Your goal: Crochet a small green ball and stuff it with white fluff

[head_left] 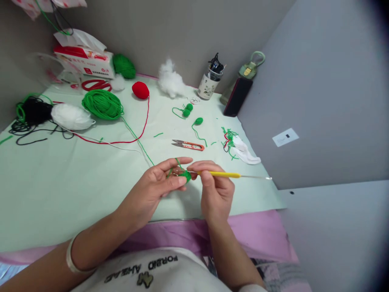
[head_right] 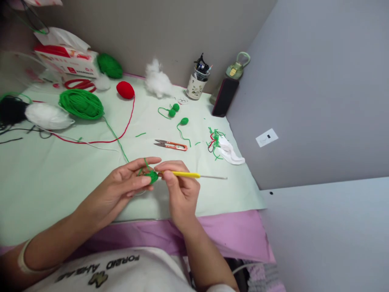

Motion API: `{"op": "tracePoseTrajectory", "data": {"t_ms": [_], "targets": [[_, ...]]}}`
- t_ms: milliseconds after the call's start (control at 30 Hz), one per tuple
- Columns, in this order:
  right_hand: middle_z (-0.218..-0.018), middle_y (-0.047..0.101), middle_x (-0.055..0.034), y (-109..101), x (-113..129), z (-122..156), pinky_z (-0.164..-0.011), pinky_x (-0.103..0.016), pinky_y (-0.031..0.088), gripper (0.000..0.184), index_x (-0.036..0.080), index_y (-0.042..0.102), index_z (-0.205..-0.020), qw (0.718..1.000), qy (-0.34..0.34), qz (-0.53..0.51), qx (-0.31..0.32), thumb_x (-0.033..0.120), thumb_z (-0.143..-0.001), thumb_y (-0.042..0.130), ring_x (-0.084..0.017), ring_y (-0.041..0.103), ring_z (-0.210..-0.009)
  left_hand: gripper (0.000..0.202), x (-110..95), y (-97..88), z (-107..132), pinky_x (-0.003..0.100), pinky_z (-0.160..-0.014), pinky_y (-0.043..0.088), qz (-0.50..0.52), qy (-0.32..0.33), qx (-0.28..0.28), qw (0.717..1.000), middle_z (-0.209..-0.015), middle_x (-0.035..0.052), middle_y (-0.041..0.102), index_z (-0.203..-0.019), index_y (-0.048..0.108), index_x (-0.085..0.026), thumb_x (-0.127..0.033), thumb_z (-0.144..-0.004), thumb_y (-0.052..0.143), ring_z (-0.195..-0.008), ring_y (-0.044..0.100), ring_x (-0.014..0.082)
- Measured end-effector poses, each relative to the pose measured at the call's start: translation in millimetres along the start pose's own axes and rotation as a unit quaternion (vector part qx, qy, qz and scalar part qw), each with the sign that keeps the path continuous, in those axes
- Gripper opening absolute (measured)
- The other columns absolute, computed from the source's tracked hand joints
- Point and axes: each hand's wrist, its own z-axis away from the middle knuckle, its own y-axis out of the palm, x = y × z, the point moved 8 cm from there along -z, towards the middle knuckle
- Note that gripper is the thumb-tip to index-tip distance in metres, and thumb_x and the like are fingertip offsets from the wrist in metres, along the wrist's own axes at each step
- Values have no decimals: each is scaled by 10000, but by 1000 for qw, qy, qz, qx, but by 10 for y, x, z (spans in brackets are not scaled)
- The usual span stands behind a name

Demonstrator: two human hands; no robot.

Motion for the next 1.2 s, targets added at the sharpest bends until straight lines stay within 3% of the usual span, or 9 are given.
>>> {"op": "tracePoseTrajectory", "data": {"t_ms": [100,200,300,433,600,733,867,1033,1200], "targets": [[-918,752,-28,14,58,44,-728,-336,569,206,258,763,-1011,998,-31,63,2,170,-1004,578,-181,693,-854,327,-16,12,7,181,-720,442,-34,24,-17,999,-924,-4,677,-1145,797,-298,-266,-822,837,-859,560,107],[-1008,756,-42,71,173,122,-766,-360,585,285,304,751,-1138,978,-113,170,31,119,-973,609,-199,703,-916,379,-17,-19,-4,171,-576,351,-30,27,-41,998,-831,-25,624,-1191,781,-295,-275,-818,843,-697,450,79],[-1077,757,-62,107,242,160,-806,-379,597,344,314,740,-1197,956,-173,230,51,99,-952,630,-214,710,-973,360,49,-11,-31,174,-607,394,35,-22,-15,999,-682,-62,504,-1198,781,-233,-268,-841,813,-557,283,57],[-891,731,-34,-93,84,51,-673,-332,569,220,269,764,-1026,995,-52,74,-33,184,-1011,562,-172,677,-764,297,41,-56,-43,235,-839,492,75,-31,-14,997,-610,-93,418,-1141,800,-208,-211,-844,794,-534,294,46],[-909,739,-31,-20,-103,22,-689,-299,551,153,238,776,-972,998,52,-35,10,253,-995,625,-146,667,-762,299,0,-49,-16,222,-711,426,-17,10,-18,1000,-917,-4,709,-1135,794,-271,-254,-837,813,-779,578,106],[-901,747,-24,-50,-178,25,-690,-303,563,186,227,750,-962,995,88,-57,3,305,-1018,590,-137,678,-723,295,11,-65,15,256,-749,417,-65,12,-21,998,-1046,28,729,-1164,782,-279,-297,-869,780,-908,604,158],[-877,749,-32,-48,-156,12,-662,-313,581,223,206,704,-931,992,96,-83,2,331,-1036,551,-143,687,-695,274,-35,-89,40,263,-762,421,-77,27,-28,996,-972,12,685,-1129,794,-288,-287,-856,783,-875,567,157],[-918,747,-33,-36,68,62,-686,-322,595,211,232,709,-1009,999,11,38,-2,235,-1051,503,-150,705,-752,248,-113,-97,33,245,-739,411,-117,66,-51,990,-903,-2,632,-1088,807,-300,-294,-840,804,-866,515,152],[-969,755,-54,95,305,174,-717,-385,611,243,264,663,-1162,968,-170,182,44,153,-1019,501,-208,727,-866,395,-150,-126,40,229,-694,402,-127,94,-87,984,-873,-34,565,-1205,758,-333,-288,-818,831,-769,471,122]]}}
